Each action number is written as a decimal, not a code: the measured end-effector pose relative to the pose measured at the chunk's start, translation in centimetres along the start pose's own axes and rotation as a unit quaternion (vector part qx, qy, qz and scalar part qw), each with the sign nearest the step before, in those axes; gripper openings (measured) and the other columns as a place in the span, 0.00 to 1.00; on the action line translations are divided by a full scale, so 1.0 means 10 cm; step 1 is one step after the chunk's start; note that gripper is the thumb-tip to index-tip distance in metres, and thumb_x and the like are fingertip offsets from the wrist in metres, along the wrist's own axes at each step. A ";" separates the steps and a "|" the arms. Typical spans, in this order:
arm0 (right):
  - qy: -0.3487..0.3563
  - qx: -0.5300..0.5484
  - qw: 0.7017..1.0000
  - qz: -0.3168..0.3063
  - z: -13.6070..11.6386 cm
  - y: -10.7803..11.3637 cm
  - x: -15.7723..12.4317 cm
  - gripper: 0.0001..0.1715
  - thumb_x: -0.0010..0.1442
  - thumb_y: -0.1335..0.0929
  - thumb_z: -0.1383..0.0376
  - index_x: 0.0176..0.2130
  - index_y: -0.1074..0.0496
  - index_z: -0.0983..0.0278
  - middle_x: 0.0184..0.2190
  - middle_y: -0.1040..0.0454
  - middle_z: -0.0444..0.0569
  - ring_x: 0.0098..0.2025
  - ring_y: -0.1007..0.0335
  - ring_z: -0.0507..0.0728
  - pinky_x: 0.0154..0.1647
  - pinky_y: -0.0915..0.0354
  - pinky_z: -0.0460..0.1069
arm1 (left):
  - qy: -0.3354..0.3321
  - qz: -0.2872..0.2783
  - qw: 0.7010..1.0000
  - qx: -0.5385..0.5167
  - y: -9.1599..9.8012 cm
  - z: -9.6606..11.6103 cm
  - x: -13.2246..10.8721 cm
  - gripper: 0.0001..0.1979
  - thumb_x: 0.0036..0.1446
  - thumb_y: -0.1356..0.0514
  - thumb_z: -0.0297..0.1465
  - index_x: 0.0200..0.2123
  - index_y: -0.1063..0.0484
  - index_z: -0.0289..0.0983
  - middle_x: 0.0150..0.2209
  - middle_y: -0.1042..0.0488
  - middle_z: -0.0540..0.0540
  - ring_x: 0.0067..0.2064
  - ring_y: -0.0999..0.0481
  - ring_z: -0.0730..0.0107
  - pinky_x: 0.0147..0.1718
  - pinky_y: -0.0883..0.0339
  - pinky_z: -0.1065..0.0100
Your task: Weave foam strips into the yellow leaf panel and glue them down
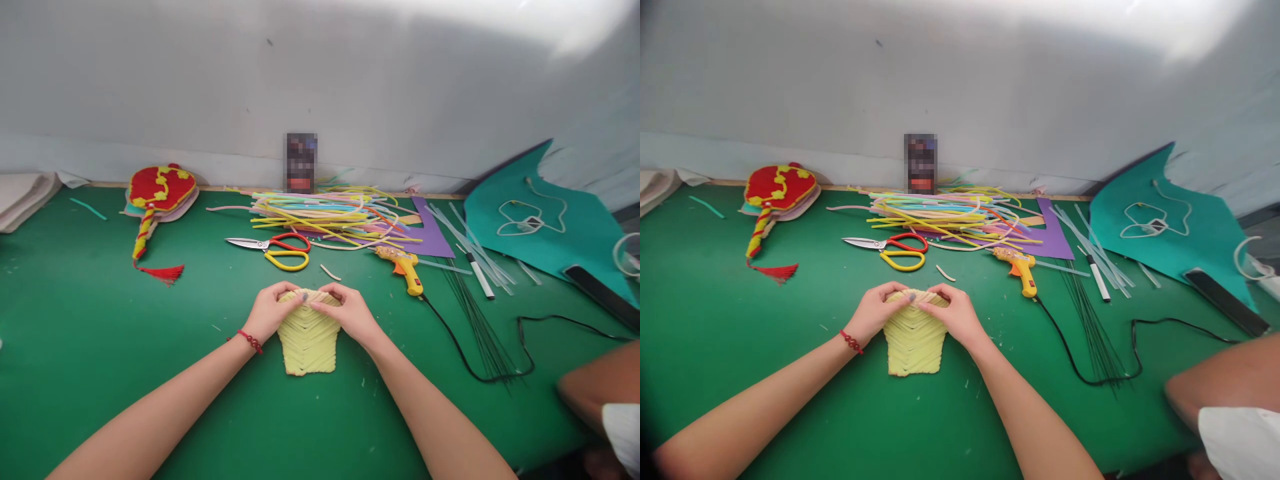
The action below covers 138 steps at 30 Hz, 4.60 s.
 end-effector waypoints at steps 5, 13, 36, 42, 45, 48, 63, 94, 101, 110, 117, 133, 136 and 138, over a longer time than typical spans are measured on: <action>0.003 0.007 1.000 -0.009 0.01 0.08 0.04 0.20 0.45 0.28 0.58 0.39 0.27 0.64 0.36 0.24 0.49 0.39 0.28 0.56 0.41 0.34 0.51 | -0.004 0.010 1.000 -0.006 -0.01 -0.03 0.01 0.16 0.43 0.37 0.42 0.29 0.27 0.35 0.29 0.23 0.46 0.30 0.25 0.66 0.29 0.31 0.70; 0.083 -0.146 0.983 0.072 -0.06 0.36 0.03 0.13 0.54 0.33 0.57 0.36 0.25 0.62 0.34 0.25 0.49 0.37 0.30 0.56 0.40 0.36 0.50 | -0.253 0.036 0.933 0.253 0.18 0.17 0.06 0.14 0.59 0.51 0.32 0.42 0.28 0.38 0.45 0.26 0.42 0.47 0.28 0.63 0.47 0.36 0.62; 0.152 -0.327 0.918 0.164 0.20 0.38 0.26 0.07 0.57 0.35 0.62 0.29 0.30 0.62 0.30 0.32 0.47 0.35 0.36 0.56 0.37 0.38 0.50 | -0.306 0.110 0.756 0.568 0.47 0.04 0.37 0.09 0.59 0.47 0.35 0.35 0.30 0.37 0.44 0.30 0.40 0.44 0.30 0.58 0.44 0.36 0.60; 0.158 -0.312 0.921 0.170 0.17 0.40 0.23 0.09 0.59 0.36 0.61 0.31 0.29 0.62 0.31 0.30 0.47 0.33 0.35 0.55 0.37 0.37 0.50 | -0.253 0.172 0.754 0.581 0.60 -0.01 0.41 0.09 0.61 0.50 0.32 0.36 0.32 0.37 0.43 0.29 0.40 0.42 0.28 0.60 0.44 0.37 0.60; 0.168 -0.314 0.917 0.182 0.09 0.35 0.18 0.11 0.61 0.39 0.62 0.36 0.28 0.61 0.34 0.28 0.49 0.37 0.33 0.56 0.40 0.37 0.50 | -0.235 0.200 0.743 0.595 0.62 -0.05 0.42 0.10 0.61 0.52 0.31 0.39 0.33 0.37 0.44 0.29 0.39 0.45 0.29 0.58 0.52 0.45 0.51; 0.195 -0.362 0.895 0.173 -0.04 0.25 0.18 0.13 0.62 0.40 0.65 0.39 0.28 0.60 0.37 0.28 0.50 0.41 0.34 0.57 0.43 0.38 0.51 | -0.215 0.230 0.743 0.590 0.62 -0.07 0.42 0.12 0.62 0.54 0.30 0.42 0.34 0.35 0.47 0.30 0.36 0.49 0.31 0.55 0.55 0.51 0.45; 0.207 -0.619 0.755 0.063 -0.36 0.07 1.07 0.15 0.57 0.42 0.78 0.37 0.30 0.68 0.37 0.28 0.58 0.40 0.35 0.59 0.36 0.42 0.50 | -0.232 0.255 0.758 0.554 0.55 -0.02 0.36 0.17 0.60 0.53 0.30 0.49 0.33 0.32 0.52 0.34 0.32 0.54 0.36 0.51 0.56 0.56 0.45; 0.314 -0.364 0.864 0.151 -0.15 0.30 -0.33 0.08 0.61 0.38 0.67 0.34 0.30 0.61 0.32 0.25 0.45 0.32 0.30 0.50 0.31 0.35 0.43 | -0.049 -0.125 0.989 -0.055 0.25 -0.12 0.24 0.16 0.49 0.41 0.42 0.34 0.40 0.37 0.26 0.28 0.52 0.28 0.29 0.72 0.27 0.40 0.72; 0.272 -0.364 0.886 0.094 -0.09 0.22 -0.30 0.09 0.62 0.39 0.66 0.32 0.31 0.61 0.31 0.27 0.45 0.31 0.30 0.50 0.30 0.38 0.43 | 0.021 -0.190 0.976 -0.108 0.26 -0.09 0.23 0.28 0.43 0.34 0.38 0.47 0.37 0.34 0.33 0.23 0.45 0.36 0.25 0.65 0.36 0.35 0.67; 0.230 -0.448 0.860 0.082 -0.02 0.28 -0.29 0.10 0.61 0.39 0.66 0.30 0.31 0.62 0.29 0.27 0.44 0.29 0.31 0.49 0.28 0.41 0.42 | 0.039 -0.188 0.978 -0.086 0.25 -0.05 0.25 0.28 0.42 0.34 0.37 0.47 0.34 0.33 0.37 0.22 0.42 0.39 0.25 0.63 0.39 0.35 0.66; 0.220 -0.481 0.846 0.070 -0.02 0.23 -0.32 0.10 0.61 0.39 0.66 0.29 0.31 0.62 0.27 0.28 0.43 0.25 0.33 0.49 0.24 0.43 0.43 | 0.031 -0.146 0.987 -0.051 0.24 -0.09 0.26 0.27 0.42 0.35 0.42 0.44 0.32 0.32 0.32 0.22 0.43 0.37 0.24 0.62 0.36 0.34 0.66; 0.181 -0.220 0.951 0.117 -0.09 0.06 -0.17 0.14 0.56 0.34 0.60 0.43 0.32 0.62 0.40 0.27 0.50 0.43 0.32 0.57 0.45 0.35 0.53 | -0.032 -0.124 0.991 -0.030 0.12 -0.02 0.13 0.20 0.45 0.38 0.45 0.35 0.29 0.34 0.32 0.23 0.45 0.35 0.24 0.65 0.34 0.31 0.68; 0.120 -0.181 0.972 0.087 -0.12 0.04 -0.09 0.12 0.52 0.32 0.60 0.38 0.30 0.62 0.36 0.26 0.48 0.39 0.30 0.55 0.42 0.36 0.50 | -0.035 -0.112 0.993 -0.029 0.12 -0.04 0.13 0.19 0.45 0.38 0.44 0.34 0.30 0.34 0.31 0.23 0.45 0.34 0.24 0.65 0.34 0.31 0.68; 0.085 -0.172 0.979 0.072 -0.13 0.01 -0.04 0.12 0.50 0.31 0.60 0.35 0.30 0.62 0.33 0.26 0.46 0.36 0.31 0.55 0.39 0.36 0.50 | -0.039 -0.109 0.993 -0.031 0.12 -0.05 0.14 0.19 0.45 0.38 0.44 0.34 0.30 0.34 0.32 0.23 0.45 0.34 0.24 0.65 0.34 0.31 0.68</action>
Point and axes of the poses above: each hand's wrist, its own x-axis towards the middle knuckle, its own y-axis out of the back of the hand, z = x × y, the point moved 3 cm from there along x, towards the middle knuckle
